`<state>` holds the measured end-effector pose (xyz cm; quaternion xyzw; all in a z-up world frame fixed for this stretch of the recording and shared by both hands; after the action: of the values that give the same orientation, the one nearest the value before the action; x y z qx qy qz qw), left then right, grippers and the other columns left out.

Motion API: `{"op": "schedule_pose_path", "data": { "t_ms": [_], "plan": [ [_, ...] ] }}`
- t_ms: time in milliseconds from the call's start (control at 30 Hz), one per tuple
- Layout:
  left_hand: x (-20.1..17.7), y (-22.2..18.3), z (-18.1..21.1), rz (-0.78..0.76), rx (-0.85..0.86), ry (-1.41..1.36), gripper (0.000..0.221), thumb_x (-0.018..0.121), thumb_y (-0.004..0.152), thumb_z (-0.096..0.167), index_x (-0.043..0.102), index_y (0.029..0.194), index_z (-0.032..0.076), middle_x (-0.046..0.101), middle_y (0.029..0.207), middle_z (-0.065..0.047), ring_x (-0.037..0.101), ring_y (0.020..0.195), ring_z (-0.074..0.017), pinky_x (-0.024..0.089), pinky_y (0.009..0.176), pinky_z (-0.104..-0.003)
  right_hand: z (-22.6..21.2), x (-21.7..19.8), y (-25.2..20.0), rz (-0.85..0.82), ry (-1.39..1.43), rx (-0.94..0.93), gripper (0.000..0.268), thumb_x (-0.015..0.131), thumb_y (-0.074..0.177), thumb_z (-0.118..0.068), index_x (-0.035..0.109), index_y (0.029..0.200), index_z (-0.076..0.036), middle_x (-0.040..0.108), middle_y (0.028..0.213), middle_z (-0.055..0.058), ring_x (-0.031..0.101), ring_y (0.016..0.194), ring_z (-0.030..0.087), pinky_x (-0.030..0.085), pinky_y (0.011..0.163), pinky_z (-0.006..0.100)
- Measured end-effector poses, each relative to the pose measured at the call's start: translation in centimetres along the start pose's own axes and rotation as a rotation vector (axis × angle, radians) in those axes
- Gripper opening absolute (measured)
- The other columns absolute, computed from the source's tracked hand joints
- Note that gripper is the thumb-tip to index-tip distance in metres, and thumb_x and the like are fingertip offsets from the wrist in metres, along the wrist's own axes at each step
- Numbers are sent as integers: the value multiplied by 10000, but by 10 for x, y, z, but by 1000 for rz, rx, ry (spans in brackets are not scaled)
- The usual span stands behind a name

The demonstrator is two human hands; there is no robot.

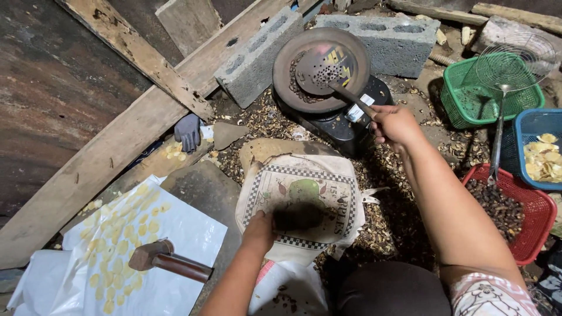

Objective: Cracking nuts with a wooden mallet and stirring them in a roasting pan

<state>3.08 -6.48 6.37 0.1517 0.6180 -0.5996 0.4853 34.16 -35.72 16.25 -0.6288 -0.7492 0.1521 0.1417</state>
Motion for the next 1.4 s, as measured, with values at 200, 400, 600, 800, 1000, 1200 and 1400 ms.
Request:
{"op": "schedule_pose_path", "data": {
  "t_ms": [200, 400, 600, 800, 1000, 1200, 1400],
  "plan": [
    [-1, 5, -1, -10, 7, 4, 523, 826, 805, 172, 632, 1275, 48, 585, 1224, -154, 608, 1191, -380, 566, 1006, -483, 1, 13, -23, -33, 62, 7, 430, 562, 993, -93, 547, 1408, 18, 503, 622, 64, 414, 433, 57, 361, 339, 191],
    [-3, 7, -2, -32, -17, -35, 418, 813, 816, 186, 657, 1191, 86, 591, 1201, -122, 609, 1193, -365, 563, 999, -490, 6, 21, -20, -42, 37, -28, 422, 567, 970, -81, 575, 1382, 8, 494, 588, 68, 406, 412, 63, 352, 320, 202],
    [4, 7, -4, -43, -24, -45, 444, 818, 817, 206, 652, 1210, 81, 591, 1211, -128, 612, 1193, -361, 568, 990, -504, 21, 14, -11, -44, 0, -48, 406, 567, 974, -75, 577, 1368, 21, 479, 579, 81, 404, 397, 86, 345, 307, 238],
    [-4, 3, 0, -69, -37, -33, 490, 815, 829, 260, 635, 1254, 92, 583, 1248, -124, 598, 1223, -351, 566, 1002, -508, 28, 11, -6, -40, -37, -65, 382, 568, 987, -66, 575, 1356, 33, 485, 587, 90, 415, 395, 101, 348, 315, 263],
    [0, 8, -2, -40, -46, 14, 464, 797, 855, 243, 636, 1265, 95, 595, 1243, -108, 613, 1204, -318, 582, 976, -481, 48, 2, 15, -10, -81, -99, 343, 650, 991, -114, 526, 1288, 6, 538, 631, 121, 499, 428, 159, 394, 327, 307],
    [18, 17, -11, 10, 11, -36, 517, 774, 880, 197, 600, 1348, 64, 583, 1290, -140, 590, 1247, -343, 569, 997, -531, 40, 6, 1, 3, -130, -81, 318, 669, 1001, -152, 501, 1228, -7, 537, 670, 123, 510, 479, 157, 418, 378, 292],
    [29, 23, -17, 52, 40, -79, 621, 820, 842, 241, 571, 1380, 59, 582, 1294, -155, 574, 1261, -361, 556, 1005, -572, 37, 5, -5, 2, -186, -101, 333, 695, 991, -172, 515, 1217, -6, 564, 757, 117, 567, 558, 157, 479, 414, 289]
  ]
}}
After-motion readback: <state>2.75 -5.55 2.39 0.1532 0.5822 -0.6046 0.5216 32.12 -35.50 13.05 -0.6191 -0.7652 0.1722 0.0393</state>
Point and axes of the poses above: each hand's wrist, its own y-axis towards the middle knuckle, its own x-axis out of the palm, z = x × y, the point moved 2 cm from there along y, towards the middle knuckle
